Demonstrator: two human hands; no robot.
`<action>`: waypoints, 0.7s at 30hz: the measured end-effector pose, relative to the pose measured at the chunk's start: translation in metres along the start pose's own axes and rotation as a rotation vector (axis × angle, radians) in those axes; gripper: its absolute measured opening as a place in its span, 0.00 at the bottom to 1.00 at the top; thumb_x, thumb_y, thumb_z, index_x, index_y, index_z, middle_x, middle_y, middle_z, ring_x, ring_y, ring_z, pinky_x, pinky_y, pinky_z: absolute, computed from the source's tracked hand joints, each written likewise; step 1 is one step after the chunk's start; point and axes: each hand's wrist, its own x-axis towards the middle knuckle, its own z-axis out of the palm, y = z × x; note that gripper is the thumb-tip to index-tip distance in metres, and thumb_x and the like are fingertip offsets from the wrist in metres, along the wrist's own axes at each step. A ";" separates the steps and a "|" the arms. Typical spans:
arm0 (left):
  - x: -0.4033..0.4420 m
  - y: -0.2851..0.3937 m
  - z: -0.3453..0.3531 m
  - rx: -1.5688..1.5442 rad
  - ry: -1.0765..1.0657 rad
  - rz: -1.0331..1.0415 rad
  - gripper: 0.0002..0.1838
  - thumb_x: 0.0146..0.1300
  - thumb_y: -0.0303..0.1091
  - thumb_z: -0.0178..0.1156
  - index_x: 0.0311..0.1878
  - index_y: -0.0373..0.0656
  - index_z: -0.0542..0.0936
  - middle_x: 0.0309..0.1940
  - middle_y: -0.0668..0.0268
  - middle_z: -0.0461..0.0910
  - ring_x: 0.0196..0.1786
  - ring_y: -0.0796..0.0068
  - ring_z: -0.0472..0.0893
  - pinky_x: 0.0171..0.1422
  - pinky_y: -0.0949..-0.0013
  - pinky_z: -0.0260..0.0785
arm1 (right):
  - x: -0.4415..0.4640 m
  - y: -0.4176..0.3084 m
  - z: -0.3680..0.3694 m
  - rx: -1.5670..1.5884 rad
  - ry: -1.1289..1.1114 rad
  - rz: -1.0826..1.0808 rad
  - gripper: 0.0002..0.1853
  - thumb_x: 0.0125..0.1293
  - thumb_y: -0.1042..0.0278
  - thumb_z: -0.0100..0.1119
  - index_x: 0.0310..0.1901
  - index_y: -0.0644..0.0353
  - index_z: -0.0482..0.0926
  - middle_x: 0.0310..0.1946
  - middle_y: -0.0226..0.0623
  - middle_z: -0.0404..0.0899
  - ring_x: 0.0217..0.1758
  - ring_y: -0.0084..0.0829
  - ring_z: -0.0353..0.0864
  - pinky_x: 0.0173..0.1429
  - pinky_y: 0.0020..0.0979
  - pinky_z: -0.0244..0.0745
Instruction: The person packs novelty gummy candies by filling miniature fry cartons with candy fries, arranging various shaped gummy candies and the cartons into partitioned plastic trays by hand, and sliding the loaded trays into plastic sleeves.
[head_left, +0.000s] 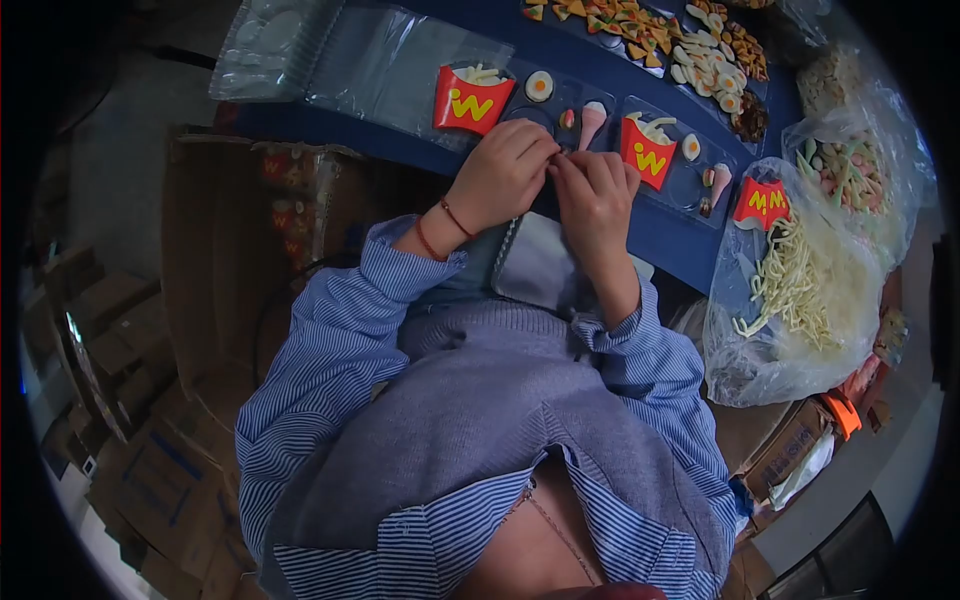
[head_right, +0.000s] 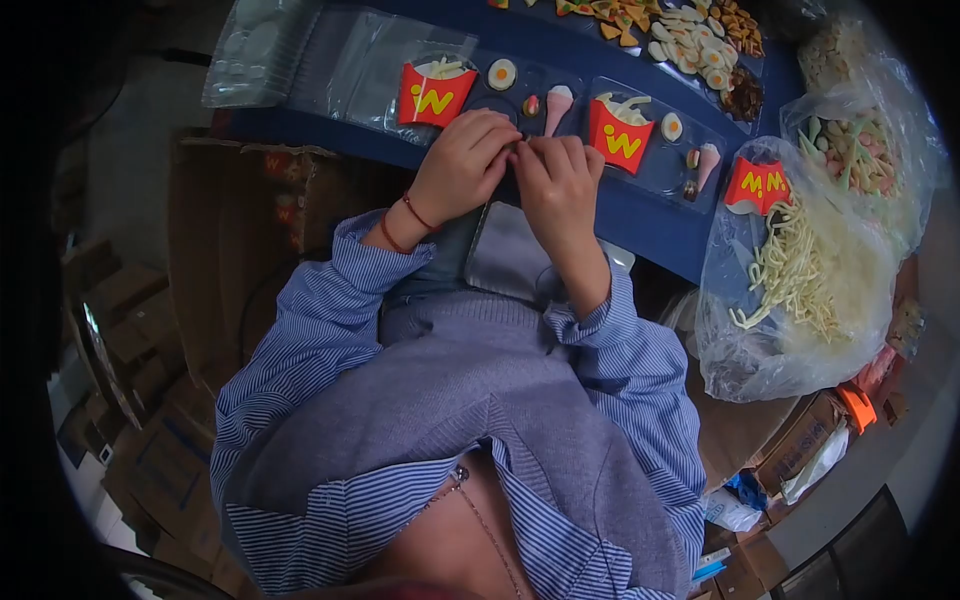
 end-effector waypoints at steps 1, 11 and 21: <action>0.000 -0.001 0.000 -0.026 0.000 -0.008 0.11 0.54 0.23 0.61 0.43 0.37 0.79 0.45 0.57 0.78 0.53 0.56 0.78 0.63 0.57 0.69 | -0.004 0.000 -0.001 -0.003 0.002 -0.001 0.07 0.55 0.72 0.66 0.37 0.58 0.82 0.35 0.31 0.78 0.41 0.32 0.76 0.50 0.36 0.63; 0.000 -0.003 -0.003 -0.052 -0.049 0.090 0.11 0.53 0.23 0.61 0.42 0.37 0.82 0.47 0.59 0.80 0.52 0.59 0.79 0.64 0.55 0.69 | 0.018 0.021 -0.031 0.312 -0.207 0.130 0.07 0.56 0.71 0.66 0.36 0.61 0.84 0.38 0.35 0.78 0.44 0.38 0.76 0.51 0.37 0.65; 0.004 0.002 -0.004 -0.010 -0.107 0.125 0.14 0.48 0.26 0.64 0.42 0.37 0.82 0.41 0.60 0.79 0.49 0.61 0.79 0.57 0.59 0.72 | 0.211 0.275 0.042 -0.217 -0.035 0.124 0.12 0.65 0.66 0.61 0.47 0.61 0.84 0.41 0.49 0.81 0.43 0.45 0.83 0.43 0.40 0.79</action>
